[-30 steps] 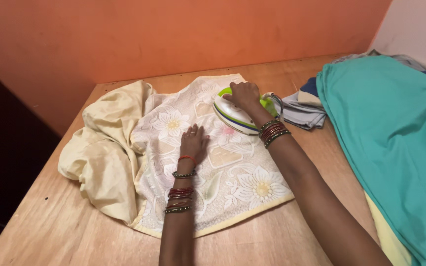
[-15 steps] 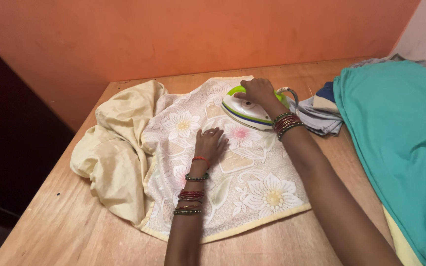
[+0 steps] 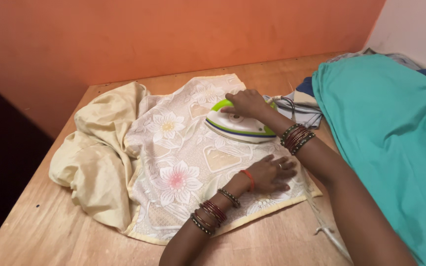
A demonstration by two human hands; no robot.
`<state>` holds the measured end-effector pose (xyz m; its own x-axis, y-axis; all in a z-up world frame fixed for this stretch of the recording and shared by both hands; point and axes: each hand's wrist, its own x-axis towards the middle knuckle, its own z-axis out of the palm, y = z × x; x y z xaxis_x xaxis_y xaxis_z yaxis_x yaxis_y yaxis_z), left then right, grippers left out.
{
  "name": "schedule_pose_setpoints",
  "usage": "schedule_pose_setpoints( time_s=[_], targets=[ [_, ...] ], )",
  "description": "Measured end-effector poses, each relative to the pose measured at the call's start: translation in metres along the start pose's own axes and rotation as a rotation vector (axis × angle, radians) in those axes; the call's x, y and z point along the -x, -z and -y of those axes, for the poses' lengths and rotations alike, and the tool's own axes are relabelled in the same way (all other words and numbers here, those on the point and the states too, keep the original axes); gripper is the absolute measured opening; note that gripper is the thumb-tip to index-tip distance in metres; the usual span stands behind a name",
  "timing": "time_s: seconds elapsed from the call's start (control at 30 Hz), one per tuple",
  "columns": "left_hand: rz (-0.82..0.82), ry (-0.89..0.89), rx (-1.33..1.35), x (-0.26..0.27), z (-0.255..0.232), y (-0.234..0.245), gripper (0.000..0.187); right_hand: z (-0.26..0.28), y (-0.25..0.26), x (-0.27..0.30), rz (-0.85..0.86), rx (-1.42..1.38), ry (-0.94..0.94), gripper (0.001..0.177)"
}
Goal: The person irons a floral-patterned cloth on a wooden table using a green and white electric iron. The person repeatedly moves the iron back and forth over the fabric while holding it flat with the other hand.
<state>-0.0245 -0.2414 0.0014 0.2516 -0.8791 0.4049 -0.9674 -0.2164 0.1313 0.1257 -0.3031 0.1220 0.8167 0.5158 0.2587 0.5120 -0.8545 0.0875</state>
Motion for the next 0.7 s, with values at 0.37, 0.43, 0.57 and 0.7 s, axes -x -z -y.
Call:
schedule_pose_setpoints(
  time_s=[0.37, 0.43, 0.57, 0.7],
  targets=[
    [-0.242, 0.645, 0.690, 0.054, 0.096, 0.041, 0.047, -0.023, -0.029, -0.067, -0.026, 0.010, -0.089, 0.062],
    [-0.576, 0.854, 0.186, 0.086, 0.127, 0.056, 0.034, -0.027, -0.031, -0.067, -0.009, -0.014, -0.081, 0.063],
    [-0.183, 1.093, -0.288, 0.151, 0.149, 0.062, 0.053, -0.025, -0.018, -0.063, 0.066, -0.072, -0.036, 0.063],
    [-0.002, 1.230, -0.297, 0.167, 0.149, 0.051, 0.059, -0.009, 0.005, -0.027, 0.094, -0.114, 0.075, 0.067]
  ],
)
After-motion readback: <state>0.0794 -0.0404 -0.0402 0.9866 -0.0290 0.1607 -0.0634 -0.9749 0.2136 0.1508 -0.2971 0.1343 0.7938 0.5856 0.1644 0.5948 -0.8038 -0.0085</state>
